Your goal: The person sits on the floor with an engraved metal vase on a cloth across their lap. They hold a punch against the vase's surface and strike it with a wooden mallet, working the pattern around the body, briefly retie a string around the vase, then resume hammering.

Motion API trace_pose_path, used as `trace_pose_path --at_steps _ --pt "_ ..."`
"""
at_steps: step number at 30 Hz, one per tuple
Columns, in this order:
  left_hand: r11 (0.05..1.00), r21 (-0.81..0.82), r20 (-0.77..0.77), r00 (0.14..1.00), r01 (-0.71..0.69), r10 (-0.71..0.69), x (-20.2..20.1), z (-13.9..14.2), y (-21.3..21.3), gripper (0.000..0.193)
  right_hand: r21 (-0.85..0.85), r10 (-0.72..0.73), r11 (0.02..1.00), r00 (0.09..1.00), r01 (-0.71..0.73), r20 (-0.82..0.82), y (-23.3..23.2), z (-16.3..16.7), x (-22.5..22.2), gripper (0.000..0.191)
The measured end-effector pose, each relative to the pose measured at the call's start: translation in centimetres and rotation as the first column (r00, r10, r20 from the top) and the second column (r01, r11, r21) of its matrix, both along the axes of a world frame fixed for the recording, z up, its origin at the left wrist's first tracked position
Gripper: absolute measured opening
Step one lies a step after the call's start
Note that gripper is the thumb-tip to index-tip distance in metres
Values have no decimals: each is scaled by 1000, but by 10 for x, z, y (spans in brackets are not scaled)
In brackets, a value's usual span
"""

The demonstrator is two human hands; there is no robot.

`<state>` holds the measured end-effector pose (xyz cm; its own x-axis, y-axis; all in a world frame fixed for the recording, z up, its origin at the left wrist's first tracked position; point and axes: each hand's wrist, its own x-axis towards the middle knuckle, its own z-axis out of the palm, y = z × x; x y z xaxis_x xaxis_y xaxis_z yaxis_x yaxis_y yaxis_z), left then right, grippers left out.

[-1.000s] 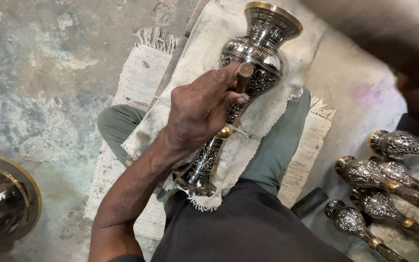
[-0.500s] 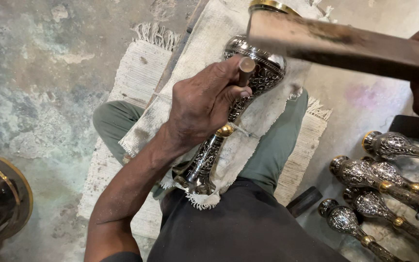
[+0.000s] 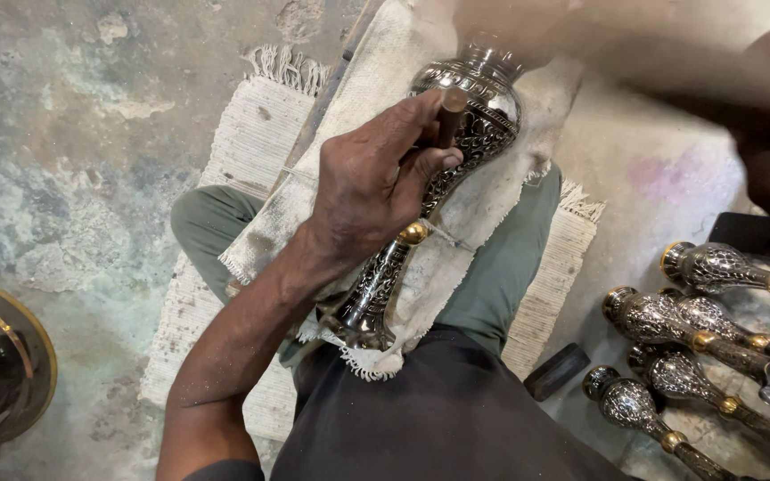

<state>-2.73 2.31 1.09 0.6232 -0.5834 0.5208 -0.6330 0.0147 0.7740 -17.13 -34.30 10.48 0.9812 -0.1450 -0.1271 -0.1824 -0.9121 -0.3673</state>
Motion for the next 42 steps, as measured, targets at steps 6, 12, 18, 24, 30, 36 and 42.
trace_pose_path --at_steps 6,12,18,24,30,36,42 --pt "999 42 0 1000 -21 21 3 1 -4 57 -42 4 999 999 -5 -32 9 10 -3 12" --pt "997 38 -69 995 71 -68 -3 4 3 52 66 -114 989 968 132 -222 8 10 -17 31" --pt "996 90 23 999 27 -29 -4 2 -3 48 92 -98 990 990 107 -99 2 -6 -29 31" --pt "998 66 19 1000 20 -21 -5 9 -1 52 155 -136 979 991 132 15 -7 -30 -32 31" --pt "998 51 11 999 35 -36 -3 14 0 48 232 -185 957 982 173 33 -14 -46 -33 29" --pt "998 47 26 999 45 -47 -1 11 -1 49 225 -143 965 990 137 13 -8 -34 -27 28" --pt "997 39 28 997 71 -72 0 10 1 45 249 -116 961 993 117 -19 6 -19 -17 28"
